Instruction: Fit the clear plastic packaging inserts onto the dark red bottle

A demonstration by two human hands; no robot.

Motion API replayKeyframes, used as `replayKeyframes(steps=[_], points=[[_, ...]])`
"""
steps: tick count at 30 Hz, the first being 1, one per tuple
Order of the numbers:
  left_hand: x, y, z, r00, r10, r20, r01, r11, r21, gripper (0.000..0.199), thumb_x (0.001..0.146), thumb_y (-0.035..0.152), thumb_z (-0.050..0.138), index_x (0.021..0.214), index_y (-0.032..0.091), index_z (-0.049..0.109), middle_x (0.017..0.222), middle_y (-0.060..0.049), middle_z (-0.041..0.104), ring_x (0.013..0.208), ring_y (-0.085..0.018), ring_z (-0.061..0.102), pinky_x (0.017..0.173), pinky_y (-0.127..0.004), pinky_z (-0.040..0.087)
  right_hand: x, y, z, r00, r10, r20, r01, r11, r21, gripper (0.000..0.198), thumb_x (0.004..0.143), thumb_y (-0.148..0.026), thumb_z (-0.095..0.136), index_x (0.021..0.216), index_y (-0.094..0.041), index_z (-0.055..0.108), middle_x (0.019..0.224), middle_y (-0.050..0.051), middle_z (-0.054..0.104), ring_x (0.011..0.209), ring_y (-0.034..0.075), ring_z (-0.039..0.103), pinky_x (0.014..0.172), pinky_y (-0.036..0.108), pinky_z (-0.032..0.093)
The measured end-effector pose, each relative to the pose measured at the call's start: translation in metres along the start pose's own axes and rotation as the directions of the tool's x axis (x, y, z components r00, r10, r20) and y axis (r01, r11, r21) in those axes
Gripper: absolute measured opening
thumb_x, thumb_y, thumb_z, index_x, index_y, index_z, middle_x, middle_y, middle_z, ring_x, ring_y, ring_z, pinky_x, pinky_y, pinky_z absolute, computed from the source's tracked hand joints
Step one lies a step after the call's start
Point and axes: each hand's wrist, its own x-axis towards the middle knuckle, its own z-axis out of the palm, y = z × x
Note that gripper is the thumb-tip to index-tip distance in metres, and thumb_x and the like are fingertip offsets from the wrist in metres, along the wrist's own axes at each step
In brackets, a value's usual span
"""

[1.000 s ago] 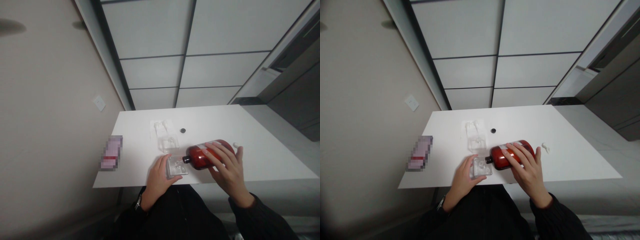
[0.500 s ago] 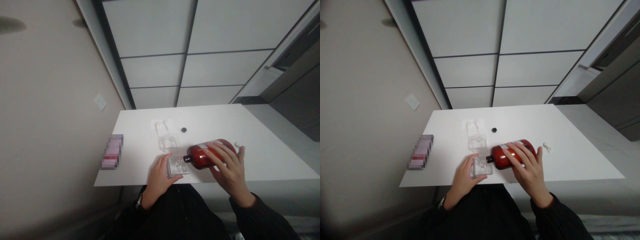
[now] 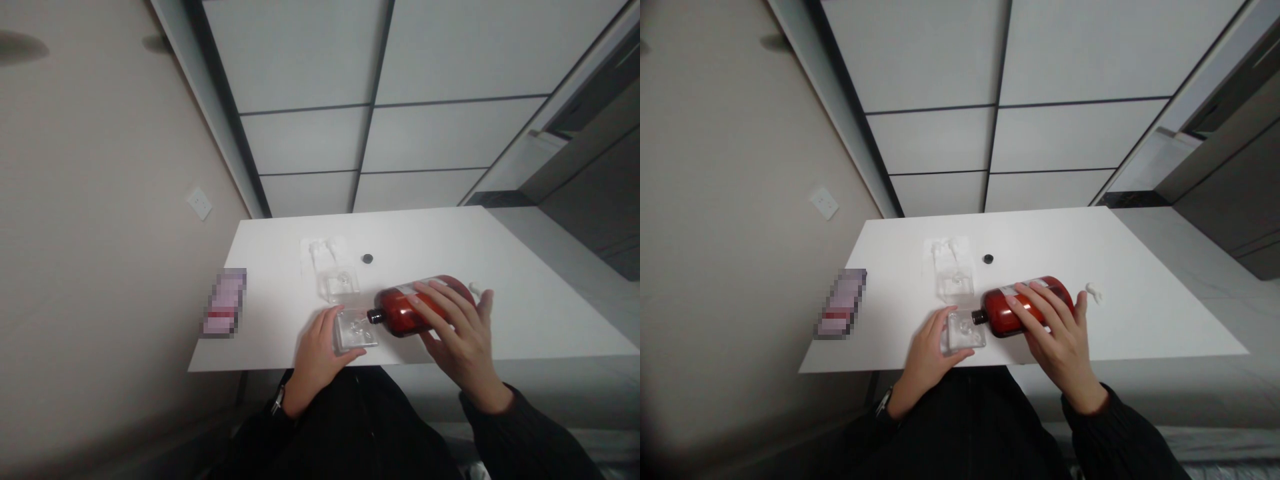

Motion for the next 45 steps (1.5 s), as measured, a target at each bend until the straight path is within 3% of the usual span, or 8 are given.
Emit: replayKeyframes(steps=[45], points=[[-0.001,-0.003,0.001,1.0,0.001,-0.008,-0.001,0.999,0.037,0.08,0.08,0.044,0.093,0.146,0.026,0.051,0.141,-0.012,0.065,0.129,-0.035,0.065,0.11,-0.054,0.056,0.015,0.005,-0.009,0.998,-0.044,-0.053,0.041,0.998,-0.055,0.08,0.095,-0.002,0.065,0.163,-0.037,0.042,0.138,0.006,0.074,0.127,0.028,0.069,0.133,0.063,0.012]])
